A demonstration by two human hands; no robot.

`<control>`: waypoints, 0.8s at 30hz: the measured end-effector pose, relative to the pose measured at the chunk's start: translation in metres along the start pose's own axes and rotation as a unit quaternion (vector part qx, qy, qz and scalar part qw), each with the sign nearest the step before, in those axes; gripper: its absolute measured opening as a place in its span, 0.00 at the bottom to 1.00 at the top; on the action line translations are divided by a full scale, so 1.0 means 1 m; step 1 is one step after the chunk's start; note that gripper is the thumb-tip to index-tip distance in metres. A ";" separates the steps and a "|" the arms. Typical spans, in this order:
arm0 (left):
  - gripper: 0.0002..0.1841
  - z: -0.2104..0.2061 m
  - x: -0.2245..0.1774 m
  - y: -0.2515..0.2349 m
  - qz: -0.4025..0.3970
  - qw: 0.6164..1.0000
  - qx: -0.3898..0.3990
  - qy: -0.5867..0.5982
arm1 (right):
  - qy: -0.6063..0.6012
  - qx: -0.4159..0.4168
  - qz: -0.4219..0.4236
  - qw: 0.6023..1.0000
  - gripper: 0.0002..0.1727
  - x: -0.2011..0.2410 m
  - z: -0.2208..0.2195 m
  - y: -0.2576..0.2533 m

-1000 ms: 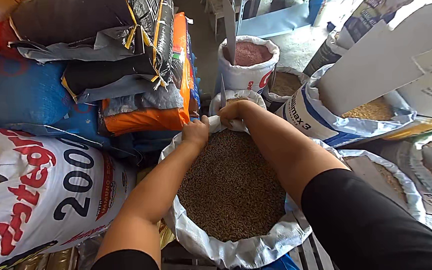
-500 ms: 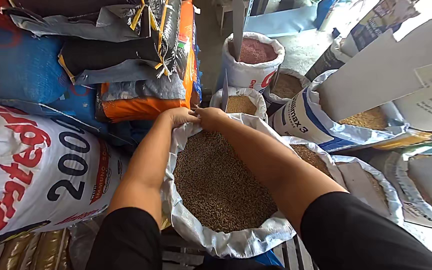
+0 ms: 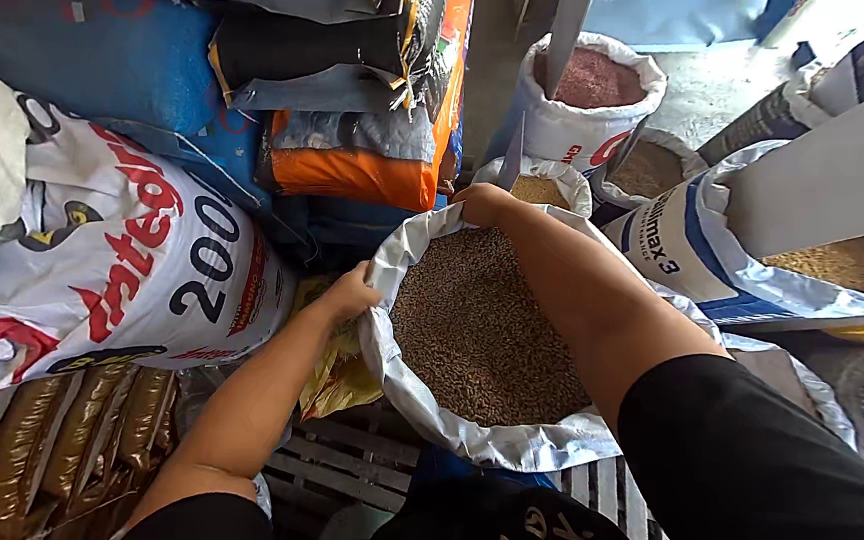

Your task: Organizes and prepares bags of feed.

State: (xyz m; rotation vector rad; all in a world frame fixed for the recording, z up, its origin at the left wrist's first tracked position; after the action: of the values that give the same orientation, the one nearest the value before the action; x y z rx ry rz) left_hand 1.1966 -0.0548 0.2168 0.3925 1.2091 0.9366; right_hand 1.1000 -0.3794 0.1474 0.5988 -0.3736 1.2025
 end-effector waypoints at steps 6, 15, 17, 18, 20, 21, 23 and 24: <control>0.18 -0.050 0.099 -0.047 -0.223 0.802 0.064 0.550 | -0.047 -0.024 -0.021 0.998 0.08 -0.003 0.003 -0.006; 0.20 -0.055 0.097 -0.043 -0.262 0.763 0.143 0.574 | 0.092 0.015 0.264 0.960 0.48 0.150 -0.034 0.035; 0.18 -0.055 0.091 -0.032 -0.213 0.791 0.088 0.566 | 0.116 0.074 0.307 0.942 0.45 0.170 -0.064 0.027; 0.17 -0.054 0.090 -0.025 -0.199 0.805 0.068 0.555 | 0.128 0.089 0.308 0.938 0.41 0.173 -0.071 0.022; 0.18 -0.051 0.099 -0.004 -0.170 0.822 0.016 0.543 | 0.161 0.130 0.295 0.933 0.35 0.178 -0.068 0.017; 0.19 -0.051 0.108 0.013 -0.121 0.845 -0.033 0.520 | 0.174 0.150 0.282 0.931 0.34 0.182 -0.066 0.017; 0.30 -0.059 0.123 0.050 0.011 0.885 -0.090 0.457 | 0.200 0.164 0.271 0.927 0.33 0.186 -0.064 0.015; 0.34 -0.068 0.126 0.069 0.063 0.896 -0.088 0.432 | 0.207 0.159 0.274 0.926 0.32 0.185 -0.066 0.014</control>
State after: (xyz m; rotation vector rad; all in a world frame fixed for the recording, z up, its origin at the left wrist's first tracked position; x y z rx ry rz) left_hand 1.1135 0.0704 0.1646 -0.1318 1.8919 1.3892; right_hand 1.1446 -0.1959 0.2035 0.5108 0.0280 1.9105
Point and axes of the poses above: each hand's wrist, its own y-axis away from the middle knuckle, its own z-axis out of the back of the hand, x = y × z, the point moved 2 cm from there along -y, towards the middle knuckle, and after that the axes turned 8 degrees about z, right-handed, at the moved point
